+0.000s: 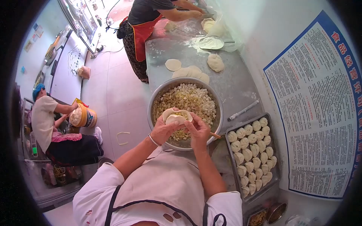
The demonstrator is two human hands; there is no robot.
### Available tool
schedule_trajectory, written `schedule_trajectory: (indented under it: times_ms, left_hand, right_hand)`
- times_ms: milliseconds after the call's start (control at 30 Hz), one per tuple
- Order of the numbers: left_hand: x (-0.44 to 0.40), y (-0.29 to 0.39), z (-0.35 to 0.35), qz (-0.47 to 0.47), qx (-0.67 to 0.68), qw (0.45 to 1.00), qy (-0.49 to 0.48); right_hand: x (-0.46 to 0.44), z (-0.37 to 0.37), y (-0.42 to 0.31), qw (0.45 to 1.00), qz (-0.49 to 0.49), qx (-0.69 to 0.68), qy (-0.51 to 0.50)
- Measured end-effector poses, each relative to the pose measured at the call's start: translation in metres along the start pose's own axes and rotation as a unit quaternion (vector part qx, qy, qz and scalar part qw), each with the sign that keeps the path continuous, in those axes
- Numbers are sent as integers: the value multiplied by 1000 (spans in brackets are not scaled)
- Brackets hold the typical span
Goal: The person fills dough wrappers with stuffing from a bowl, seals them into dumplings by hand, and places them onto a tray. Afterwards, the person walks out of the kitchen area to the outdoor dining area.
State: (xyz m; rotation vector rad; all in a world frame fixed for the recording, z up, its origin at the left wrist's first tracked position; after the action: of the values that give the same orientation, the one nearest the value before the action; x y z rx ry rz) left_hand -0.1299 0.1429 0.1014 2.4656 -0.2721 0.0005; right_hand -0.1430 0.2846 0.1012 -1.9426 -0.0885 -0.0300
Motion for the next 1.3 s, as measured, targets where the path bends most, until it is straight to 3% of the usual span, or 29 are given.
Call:
schedule_trajectory:
  times_ms: [33,100,167,233,333,400,467,533,633,733,833,933,1067,1133,1233,1300]
  left_hand:
    - [0,0,-1,-1,3,1000,-1]
    - [3,0,-6,-12,-5,1000,-4]
    - [4,1,-9,-17,-17,1000,-8]
    - [6,1,-9,-17,-34,999,-10]
    - [7,2,-6,-9,-53,999,-3]
    - [9,13,-11,-17,-97,995,-22]
    - [8,22,-13,-46,-179,981,-61]
    - [7,27,-15,-96,-296,942,-121]
    - [9,27,-17,-103,-252,958,-87]
    - [9,23,-12,-52,-231,971,-43]
    - [10,22,-10,46,-181,982,-35]
    - [3,47,-27,-67,-383,908,-156]
    - [13,51,-27,-3,-321,938,-132]
    - [13,48,-27,18,-288,945,-154]
    - [9,51,-11,-58,-416,903,-92]
    - [15,57,-15,-129,-520,839,-97]
  right_hand:
    - [1,1,-3,999,26,16,16]
    - [4,-4,-25,976,119,184,8]
    - [7,-12,-45,917,243,316,-18]
    - [14,-23,-61,824,390,407,-64]
    - [6,-25,-62,862,343,363,-84]
    - [-4,-24,-57,952,209,214,-58]
    - [-7,-27,-48,979,117,148,-83]
    - [-7,-30,-45,969,78,169,-160]
    - [7,-43,-70,838,359,386,-143]
    - [11,-46,-66,819,388,403,-125]
    - [-4,-43,-61,879,290,343,-158]
    - [-12,-49,-54,900,156,329,-241]
    - [-21,-35,-12,971,33,65,-229]
    - [-15,-35,10,976,-43,-103,-188]
    - [-6,-40,28,968,-98,-138,-186]
    - [-1,-41,19,980,-46,-18,-195]
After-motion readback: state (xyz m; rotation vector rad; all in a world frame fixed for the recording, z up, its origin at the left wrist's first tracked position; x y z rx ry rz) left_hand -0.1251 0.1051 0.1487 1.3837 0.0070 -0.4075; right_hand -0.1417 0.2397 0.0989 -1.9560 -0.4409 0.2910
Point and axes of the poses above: each hand's wrist, its own x-axis away from the middle knuckle, its own z-axis out of the back of the hand, y = z × x, the point moved 7 cm from there along -x, towards the middle knuckle
